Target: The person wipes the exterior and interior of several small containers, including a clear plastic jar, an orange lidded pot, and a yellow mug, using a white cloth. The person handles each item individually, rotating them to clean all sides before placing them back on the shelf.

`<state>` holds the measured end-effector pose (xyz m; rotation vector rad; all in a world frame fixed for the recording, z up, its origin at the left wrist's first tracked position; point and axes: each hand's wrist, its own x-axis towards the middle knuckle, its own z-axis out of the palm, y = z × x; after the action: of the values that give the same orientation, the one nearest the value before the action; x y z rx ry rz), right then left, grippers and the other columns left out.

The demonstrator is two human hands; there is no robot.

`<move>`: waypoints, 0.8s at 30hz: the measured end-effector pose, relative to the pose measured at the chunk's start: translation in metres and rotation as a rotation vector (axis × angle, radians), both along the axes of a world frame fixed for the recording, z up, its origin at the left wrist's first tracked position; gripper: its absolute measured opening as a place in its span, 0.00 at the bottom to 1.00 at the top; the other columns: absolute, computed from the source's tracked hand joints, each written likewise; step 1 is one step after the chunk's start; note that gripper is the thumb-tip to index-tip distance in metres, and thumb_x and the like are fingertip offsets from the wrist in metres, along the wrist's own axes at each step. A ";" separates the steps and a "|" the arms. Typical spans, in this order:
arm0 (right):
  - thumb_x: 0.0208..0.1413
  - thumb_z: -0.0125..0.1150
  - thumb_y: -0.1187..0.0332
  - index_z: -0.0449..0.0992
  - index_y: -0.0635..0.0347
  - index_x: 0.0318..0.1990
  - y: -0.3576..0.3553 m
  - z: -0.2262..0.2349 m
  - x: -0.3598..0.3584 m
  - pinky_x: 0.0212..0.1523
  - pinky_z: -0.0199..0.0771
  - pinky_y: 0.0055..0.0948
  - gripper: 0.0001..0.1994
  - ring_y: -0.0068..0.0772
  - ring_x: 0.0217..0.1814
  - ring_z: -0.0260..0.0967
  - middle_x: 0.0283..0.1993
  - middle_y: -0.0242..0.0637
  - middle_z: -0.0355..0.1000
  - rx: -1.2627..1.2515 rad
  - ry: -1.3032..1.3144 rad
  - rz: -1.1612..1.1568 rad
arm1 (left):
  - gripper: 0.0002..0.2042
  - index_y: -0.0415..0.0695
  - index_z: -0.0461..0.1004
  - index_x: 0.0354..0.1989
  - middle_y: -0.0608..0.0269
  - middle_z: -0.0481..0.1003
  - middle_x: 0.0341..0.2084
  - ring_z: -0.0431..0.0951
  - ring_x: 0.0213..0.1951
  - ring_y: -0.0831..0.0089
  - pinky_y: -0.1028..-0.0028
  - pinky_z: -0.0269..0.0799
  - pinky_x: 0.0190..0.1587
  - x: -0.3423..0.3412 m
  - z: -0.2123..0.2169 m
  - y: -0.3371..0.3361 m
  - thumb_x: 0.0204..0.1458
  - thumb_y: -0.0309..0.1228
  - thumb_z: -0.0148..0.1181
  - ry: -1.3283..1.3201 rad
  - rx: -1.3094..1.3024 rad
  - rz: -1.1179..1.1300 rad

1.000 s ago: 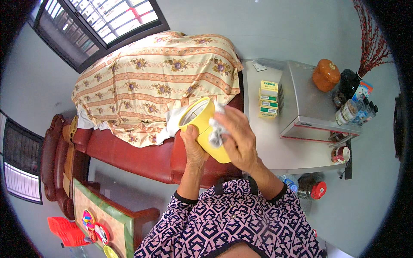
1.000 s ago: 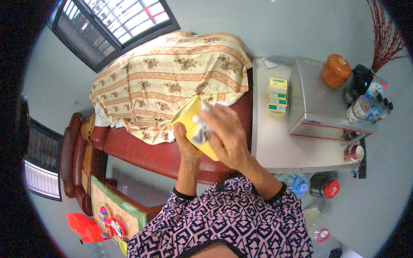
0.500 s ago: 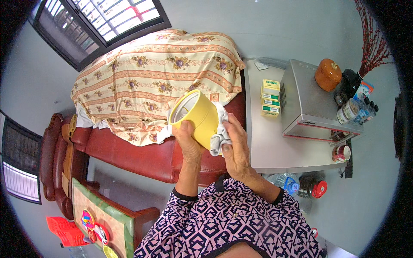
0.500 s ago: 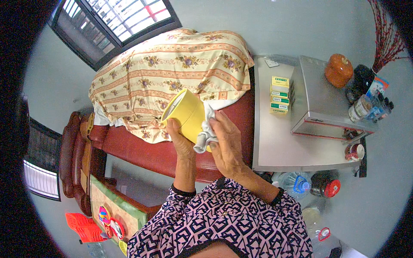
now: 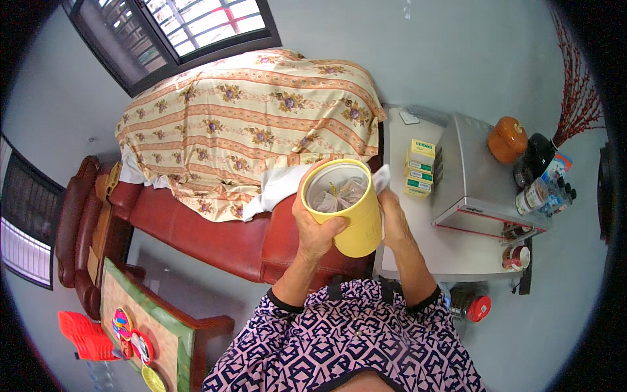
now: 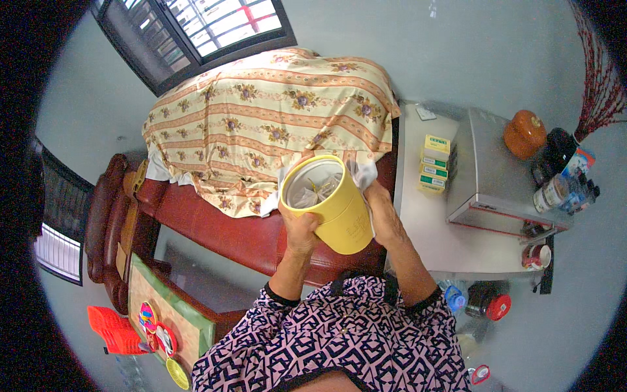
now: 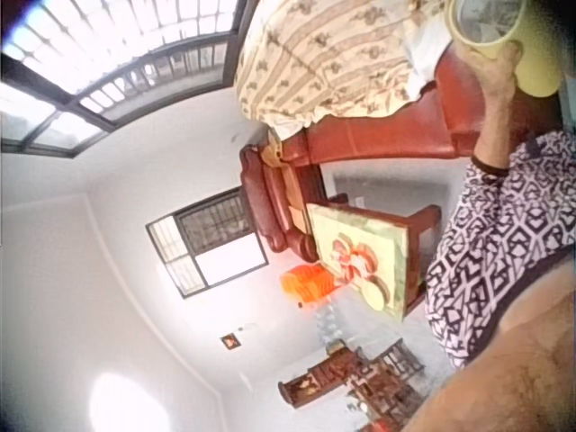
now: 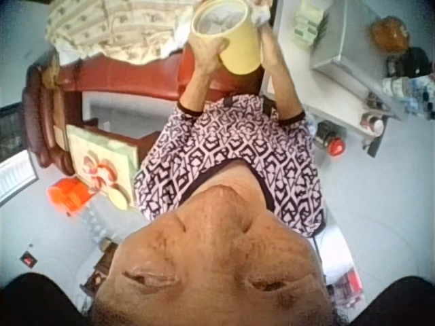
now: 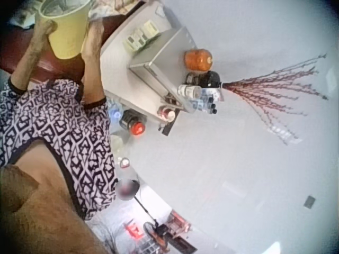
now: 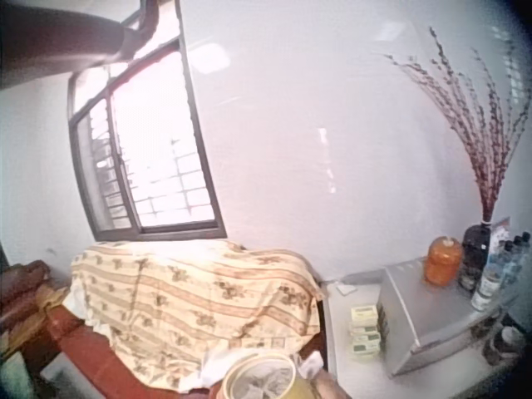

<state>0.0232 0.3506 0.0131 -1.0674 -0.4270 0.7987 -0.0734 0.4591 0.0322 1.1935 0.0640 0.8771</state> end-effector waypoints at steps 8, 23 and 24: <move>0.64 0.35 0.57 0.61 0.64 0.57 0.008 -0.027 -0.014 0.53 0.65 0.29 0.23 0.30 0.55 0.64 0.52 0.39 0.66 0.127 0.001 -0.316 | 0.44 0.38 0.43 0.61 0.53 0.63 0.49 0.69 0.49 0.63 0.68 0.65 0.53 0.020 0.009 -0.005 0.38 0.28 0.67 0.135 0.049 0.168; 0.58 0.44 0.63 0.60 0.58 0.60 -0.002 0.038 -0.040 0.59 0.52 0.46 0.22 0.53 0.64 0.51 0.63 0.51 0.52 -0.363 -1.327 -0.520 | 0.39 0.38 0.45 0.62 0.50 0.65 0.49 0.69 0.49 0.64 0.68 0.68 0.49 0.010 0.006 -0.016 0.43 0.25 0.62 0.270 0.071 0.268; 0.59 0.43 0.63 0.61 0.57 0.60 -0.001 0.040 -0.036 0.59 0.52 0.46 0.22 0.52 0.65 0.51 0.63 0.50 0.53 -0.342 -1.314 -0.518 | 0.39 0.38 0.45 0.62 0.50 0.65 0.49 0.69 0.49 0.64 0.68 0.69 0.48 0.008 0.002 -0.018 0.43 0.25 0.62 0.299 0.110 0.264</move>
<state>-0.0130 0.3499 0.0535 -1.8522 -1.0630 -0.4191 -0.0650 0.4414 0.0347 1.4349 0.4283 0.9337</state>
